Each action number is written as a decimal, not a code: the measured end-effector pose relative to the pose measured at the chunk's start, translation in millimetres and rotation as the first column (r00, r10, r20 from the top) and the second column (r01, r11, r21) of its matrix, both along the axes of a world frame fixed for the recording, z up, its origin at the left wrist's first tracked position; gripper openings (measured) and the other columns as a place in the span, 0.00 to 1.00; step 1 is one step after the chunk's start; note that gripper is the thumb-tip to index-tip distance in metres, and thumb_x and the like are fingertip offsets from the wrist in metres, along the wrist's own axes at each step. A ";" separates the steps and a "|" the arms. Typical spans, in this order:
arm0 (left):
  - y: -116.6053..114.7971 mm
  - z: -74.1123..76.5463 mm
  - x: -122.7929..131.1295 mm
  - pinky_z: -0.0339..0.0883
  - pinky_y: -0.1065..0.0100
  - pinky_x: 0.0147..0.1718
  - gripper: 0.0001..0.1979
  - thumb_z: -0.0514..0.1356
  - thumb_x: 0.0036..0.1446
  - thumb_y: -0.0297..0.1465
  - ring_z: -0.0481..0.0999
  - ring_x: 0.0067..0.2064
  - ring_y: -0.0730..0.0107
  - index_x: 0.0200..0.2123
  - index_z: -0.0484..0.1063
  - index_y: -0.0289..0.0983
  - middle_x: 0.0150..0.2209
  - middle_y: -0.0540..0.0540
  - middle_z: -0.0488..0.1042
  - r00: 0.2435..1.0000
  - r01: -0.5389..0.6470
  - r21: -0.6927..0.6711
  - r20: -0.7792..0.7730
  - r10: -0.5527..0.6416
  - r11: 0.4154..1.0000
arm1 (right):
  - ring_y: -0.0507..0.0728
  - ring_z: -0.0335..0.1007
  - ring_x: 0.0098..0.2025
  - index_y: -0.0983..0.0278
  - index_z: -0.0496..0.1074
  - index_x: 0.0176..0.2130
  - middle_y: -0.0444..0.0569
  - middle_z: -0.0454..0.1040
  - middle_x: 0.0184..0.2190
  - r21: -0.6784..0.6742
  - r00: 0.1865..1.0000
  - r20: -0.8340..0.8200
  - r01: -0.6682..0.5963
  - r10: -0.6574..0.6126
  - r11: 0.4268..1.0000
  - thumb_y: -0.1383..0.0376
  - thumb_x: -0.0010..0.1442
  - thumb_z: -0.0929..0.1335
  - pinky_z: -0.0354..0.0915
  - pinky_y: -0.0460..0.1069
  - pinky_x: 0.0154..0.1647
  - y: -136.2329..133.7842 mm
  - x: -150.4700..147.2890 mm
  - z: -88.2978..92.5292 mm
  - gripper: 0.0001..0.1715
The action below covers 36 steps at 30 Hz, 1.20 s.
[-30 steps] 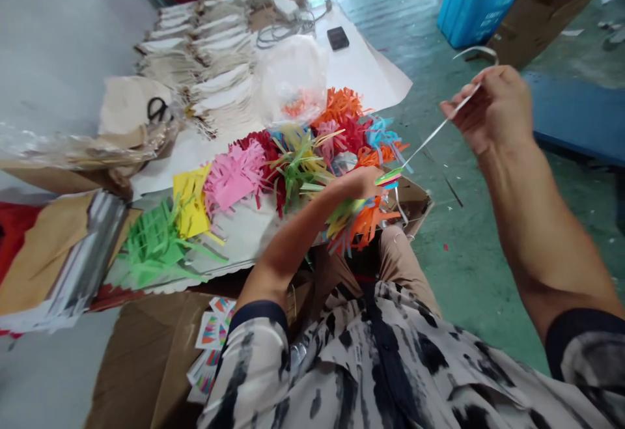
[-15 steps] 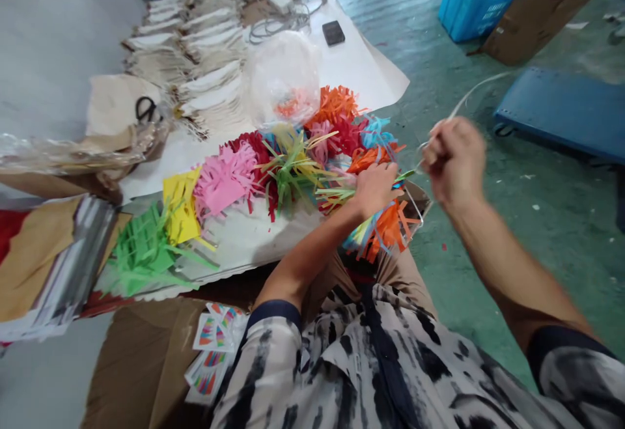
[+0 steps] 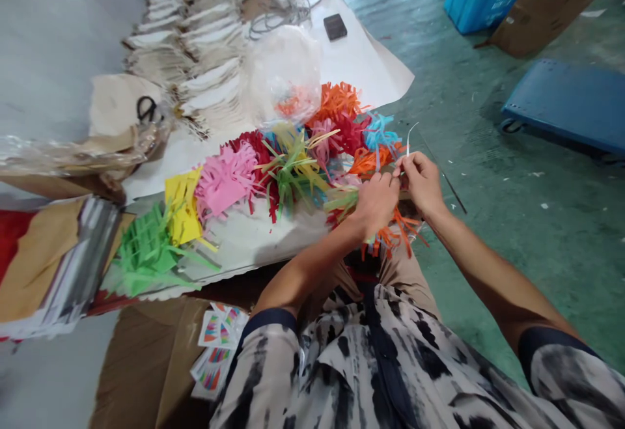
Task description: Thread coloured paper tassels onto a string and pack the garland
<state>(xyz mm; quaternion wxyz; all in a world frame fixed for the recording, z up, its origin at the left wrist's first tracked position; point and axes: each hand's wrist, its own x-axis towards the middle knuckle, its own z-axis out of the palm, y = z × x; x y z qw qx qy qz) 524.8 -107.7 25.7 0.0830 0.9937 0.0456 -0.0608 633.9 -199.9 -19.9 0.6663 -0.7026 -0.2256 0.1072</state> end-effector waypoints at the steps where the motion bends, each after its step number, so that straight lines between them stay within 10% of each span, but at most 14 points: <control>1: 2.5 -0.5 1.6 0.71 0.55 0.59 0.27 0.57 0.71 0.25 0.74 0.64 0.51 0.71 0.66 0.32 0.64 0.33 0.75 1.000 -0.016 -0.005 0.013 0.016 1.000 | 0.56 0.68 0.32 0.57 0.74 0.36 0.46 0.76 0.31 -0.009 0.999 0.052 0.008 -0.007 1.000 0.46 0.72 0.69 0.62 0.52 0.34 0.1 -0.9 1.5 0.21; 5: 23.0 5.4 -10.6 0.69 0.51 0.64 0.22 0.65 0.69 0.39 0.74 0.65 0.48 0.62 0.76 0.36 0.63 0.35 0.77 0.970 0.012 -0.137 0.242 0.022 0.991 | 0.57 0.70 0.34 0.57 0.74 0.36 0.46 0.78 0.34 -0.077 0.977 0.210 -0.030 0.045 0.997 0.48 0.76 0.66 0.64 0.54 0.40 2.5 -4.9 9.7 0.21; 10: 79.5 14.6 -26.4 0.73 0.60 0.53 0.10 0.59 0.70 0.27 0.81 0.47 0.64 0.43 0.81 0.41 0.46 0.45 0.84 0.834 -0.133 -0.392 0.452 0.316 0.910 | 0.57 0.68 0.31 0.57 0.73 0.36 0.46 0.80 0.32 -0.127 0.981 0.191 -0.021 0.045 0.992 0.46 0.75 0.65 0.60 0.54 0.37 7.0 -8.9 6.8 0.23; 13: 104.4 11.7 -17.8 0.72 0.55 0.52 0.08 0.64 0.66 0.29 0.79 0.52 0.54 0.45 0.83 0.41 0.48 0.40 0.84 0.853 -0.285 -0.205 0.392 0.345 0.936 | 0.57 0.68 0.32 0.58 0.73 0.36 0.46 0.79 0.33 -0.109 0.973 0.226 -0.014 0.038 0.994 0.47 0.77 0.64 0.60 0.54 0.38 9.5 -12.9 6.0 0.23; 19: 116.5 8.6 6.3 0.73 0.50 0.53 0.09 0.65 0.60 0.27 0.80 0.53 0.46 0.38 0.87 0.39 0.47 0.36 0.85 0.954 -0.225 0.023 0.206 0.216 0.974 | 0.58 0.68 0.34 0.57 0.74 0.36 0.46 0.77 0.33 -0.042 0.976 0.218 -0.013 0.022 0.999 0.43 0.75 0.66 0.61 0.54 0.37 19.4 -10.1 20.3 0.24; 28: 193.5 63.2 15.0 0.77 0.62 0.47 0.09 0.75 0.51 0.29 0.82 0.38 0.64 0.39 0.88 0.42 0.33 0.48 0.86 0.816 -0.153 -0.526 0.410 0.407 0.837 | 0.52 0.55 0.25 0.58 0.75 0.35 0.42 0.62 0.24 0.122 0.994 0.097 0.028 -0.040 0.992 0.42 0.70 0.71 0.52 0.51 0.27 44.4 21.7 35.2 0.24; 36: 195.5 83.2 8.1 0.78 0.66 0.39 0.06 0.76 0.53 0.28 0.82 0.35 0.68 0.36 0.86 0.38 0.34 0.46 0.86 0.733 -0.024 -0.697 0.476 0.487 0.717 | 0.51 0.48 0.21 0.58 0.77 0.35 0.39 0.55 0.19 0.119 0.989 0.134 0.039 -0.055 0.992 0.33 0.68 0.69 0.47 0.51 0.24 52.1 30.9 49.5 0.33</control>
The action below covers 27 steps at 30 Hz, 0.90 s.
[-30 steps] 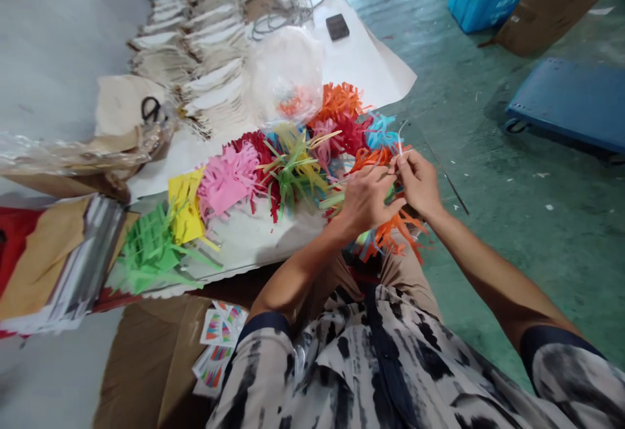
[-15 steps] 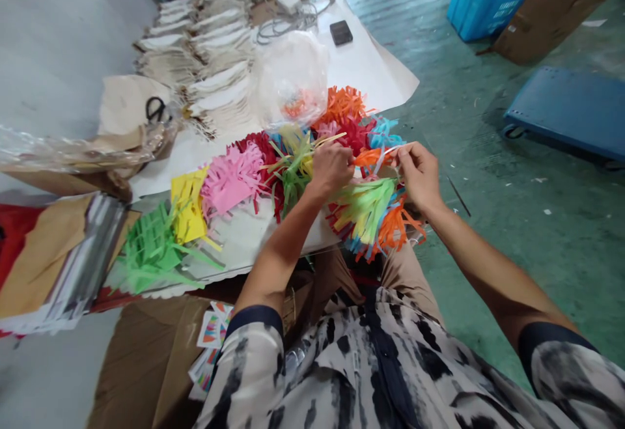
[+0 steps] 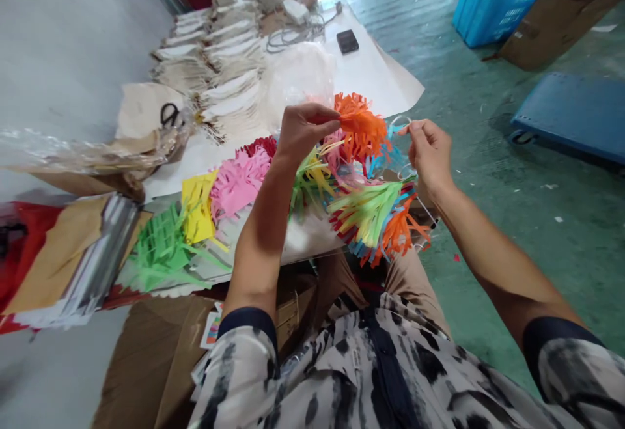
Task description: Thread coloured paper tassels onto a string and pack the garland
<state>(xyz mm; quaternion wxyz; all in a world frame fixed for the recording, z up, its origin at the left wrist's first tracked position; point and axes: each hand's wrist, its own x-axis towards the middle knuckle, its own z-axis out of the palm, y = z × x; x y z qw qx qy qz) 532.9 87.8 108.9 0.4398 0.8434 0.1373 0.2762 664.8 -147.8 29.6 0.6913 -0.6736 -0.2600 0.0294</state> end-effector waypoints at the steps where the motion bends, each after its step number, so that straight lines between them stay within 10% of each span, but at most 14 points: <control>1: -3.9 -0.4 -3.1 0.78 0.65 0.39 0.06 0.76 0.53 0.27 0.83 0.35 0.68 0.36 0.87 0.39 0.34 0.46 0.86 1.000 -0.018 0.033 0.010 0.018 0.999 | 0.51 0.47 0.21 0.58 0.77 0.35 0.39 0.54 0.19 0.000 1.000 0.017 0.001 -0.001 1.000 0.32 0.68 0.69 0.46 0.51 0.25 -0.7 0.1 3.4 0.34; 6: -36.1 -12.2 -17.7 0.76 0.63 0.41 0.09 0.73 0.49 0.22 0.82 0.35 0.65 0.33 0.86 0.41 0.30 0.48 0.84 0.996 -0.072 0.314 -0.033 0.086 0.947 | 0.52 0.52 0.24 0.58 0.78 0.34 0.42 0.58 0.22 -0.011 0.993 0.115 0.002 -0.001 1.000 0.35 0.70 0.70 0.49 0.52 0.27 -2.8 -8.3 19.7 0.32; 10: -60.6 -32.2 -16.7 0.76 0.67 0.38 0.07 0.75 0.51 0.29 0.83 0.35 0.68 0.36 0.86 0.39 0.32 0.48 0.85 0.988 0.154 -0.102 0.048 -0.150 0.983 | 0.53 0.57 0.28 0.59 0.78 0.36 0.43 0.64 0.25 -0.091 0.977 0.158 -0.131 0.144 0.987 0.40 0.73 0.68 0.55 0.52 0.30 1.2 -22.9 21.5 0.28; 16: -79.8 -65.1 -13.5 0.81 0.65 0.44 0.19 0.78 0.55 0.47 0.85 0.38 0.71 0.40 0.86 0.40 0.36 0.48 0.85 0.939 0.324 -0.537 0.281 -0.196 0.779 | 0.54 0.62 0.31 0.59 0.71 0.33 0.44 0.67 0.27 -0.188 0.946 0.241 -0.173 0.216 0.967 0.42 0.75 0.65 0.58 0.53 0.35 7.5 -41.8 9.8 0.28; 27: -96.0 -75.1 -12.1 0.75 0.72 0.31 0.12 0.74 0.64 0.44 0.82 0.35 0.75 0.42 0.85 0.43 0.40 0.48 0.85 0.910 0.121 -0.247 0.415 -0.007 0.961 | 0.55 0.60 0.29 0.58 0.62 0.34 0.44 0.64 0.27 -0.289 0.942 0.300 -0.063 0.152 0.955 0.47 0.78 0.61 0.54 0.54 0.35 8.3 -61.8 11.8 0.24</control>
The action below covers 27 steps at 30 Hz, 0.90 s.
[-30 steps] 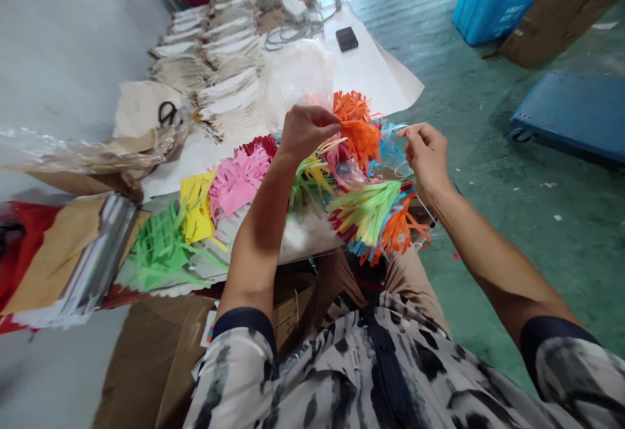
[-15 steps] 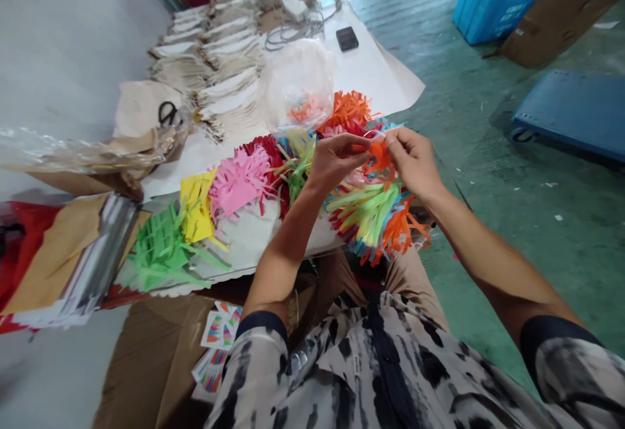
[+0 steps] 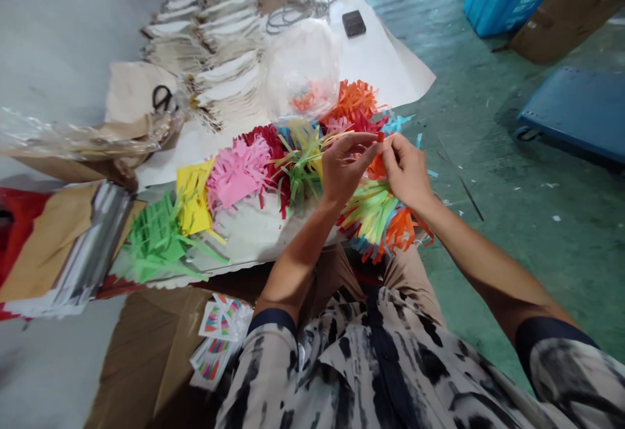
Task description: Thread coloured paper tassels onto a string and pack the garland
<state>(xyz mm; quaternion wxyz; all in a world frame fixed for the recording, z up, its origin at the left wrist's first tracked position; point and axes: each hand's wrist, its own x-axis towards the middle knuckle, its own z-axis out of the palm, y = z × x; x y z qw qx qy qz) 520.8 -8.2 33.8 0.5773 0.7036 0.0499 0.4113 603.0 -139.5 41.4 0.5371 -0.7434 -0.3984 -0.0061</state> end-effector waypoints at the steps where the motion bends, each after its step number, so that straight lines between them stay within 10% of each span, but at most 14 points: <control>1: -0.8 0.1 -0.4 0.75 0.73 0.30 0.12 0.74 0.64 0.44 0.83 0.35 0.74 0.42 0.85 0.43 0.40 0.48 0.86 1.000 -0.017 0.019 0.003 0.017 1.000 | 0.55 0.60 0.30 0.58 0.62 0.34 0.44 0.65 0.27 -0.016 1.000 0.024 0.014 -0.014 1.000 0.48 0.79 0.61 0.54 0.54 0.36 0.1 -1.4 0.8 0.23; 27: -16.8 2.6 -13.9 0.80 0.66 0.41 0.02 0.67 0.64 0.30 0.81 0.37 0.72 0.38 0.78 0.44 0.38 0.51 0.82 0.981 -0.141 -0.131 -0.154 0.120 0.981 | 0.57 0.60 0.29 0.56 0.63 0.38 0.46 0.68 0.29 -0.075 0.979 0.178 0.110 -0.095 0.991 0.50 0.80 0.57 0.52 0.56 0.35 3.6 -14.9 -7.1 0.21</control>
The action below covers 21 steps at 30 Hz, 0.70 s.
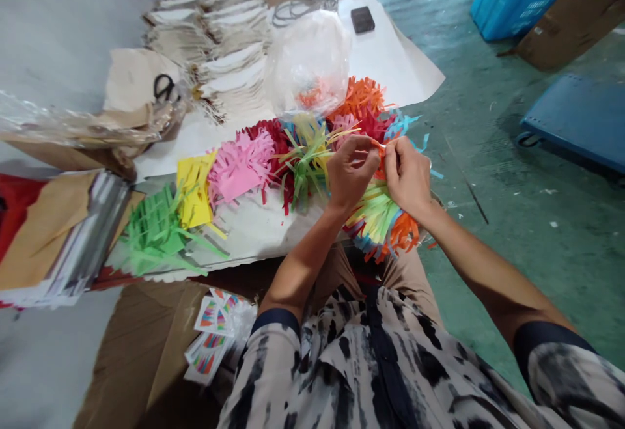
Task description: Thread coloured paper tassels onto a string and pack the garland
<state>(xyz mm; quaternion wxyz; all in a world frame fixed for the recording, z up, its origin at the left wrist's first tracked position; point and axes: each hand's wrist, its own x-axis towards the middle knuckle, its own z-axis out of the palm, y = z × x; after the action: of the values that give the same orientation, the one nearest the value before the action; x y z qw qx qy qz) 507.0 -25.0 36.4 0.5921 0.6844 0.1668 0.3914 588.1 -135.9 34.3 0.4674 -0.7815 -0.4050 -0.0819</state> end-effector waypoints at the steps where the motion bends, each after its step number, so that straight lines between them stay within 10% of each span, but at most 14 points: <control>1: -0.3 -0.3 1.5 0.79 0.66 0.41 0.03 0.65 0.65 0.30 0.80 0.37 0.72 0.38 0.76 0.44 0.38 0.51 0.81 1.000 0.000 -0.050 0.002 0.000 0.999 | 0.57 0.61 0.29 0.57 0.64 0.38 0.46 0.69 0.30 -0.006 1.000 0.009 -0.002 0.002 1.000 0.51 0.80 0.57 0.52 0.56 0.35 0.2 -1.8 0.3 0.20; 5: -1.7 -3.4 9.0 0.78 0.67 0.40 0.05 0.62 0.70 0.32 0.77 0.35 0.74 0.38 0.73 0.43 0.36 0.51 0.77 1.000 0.007 -0.207 0.027 -0.002 0.978 | 0.58 0.66 0.32 0.57 0.67 0.41 0.48 0.73 0.33 -0.014 1.000 0.025 -0.017 0.018 1.000 0.52 0.80 0.59 0.54 0.56 0.37 1.7 -8.0 -0.9 0.18; 21: 29.4 -6.9 3.5 0.76 0.66 0.44 0.19 0.77 0.56 0.49 0.81 0.44 0.69 0.38 0.78 0.43 0.42 0.48 0.80 0.959 0.278 -0.052 0.070 -0.274 0.959 | 0.55 0.59 0.30 0.58 0.67 0.31 0.44 0.65 0.26 0.164 0.966 -0.234 -0.073 0.111 0.984 0.39 0.75 0.63 0.56 0.54 0.34 3.9 9.6 3.7 0.32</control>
<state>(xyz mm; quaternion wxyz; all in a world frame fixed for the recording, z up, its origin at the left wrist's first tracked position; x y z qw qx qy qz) 510.5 4.4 29.5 0.6664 0.6701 0.0630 0.3208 597.7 -132.1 37.9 0.5755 -0.7276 -0.3734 0.0050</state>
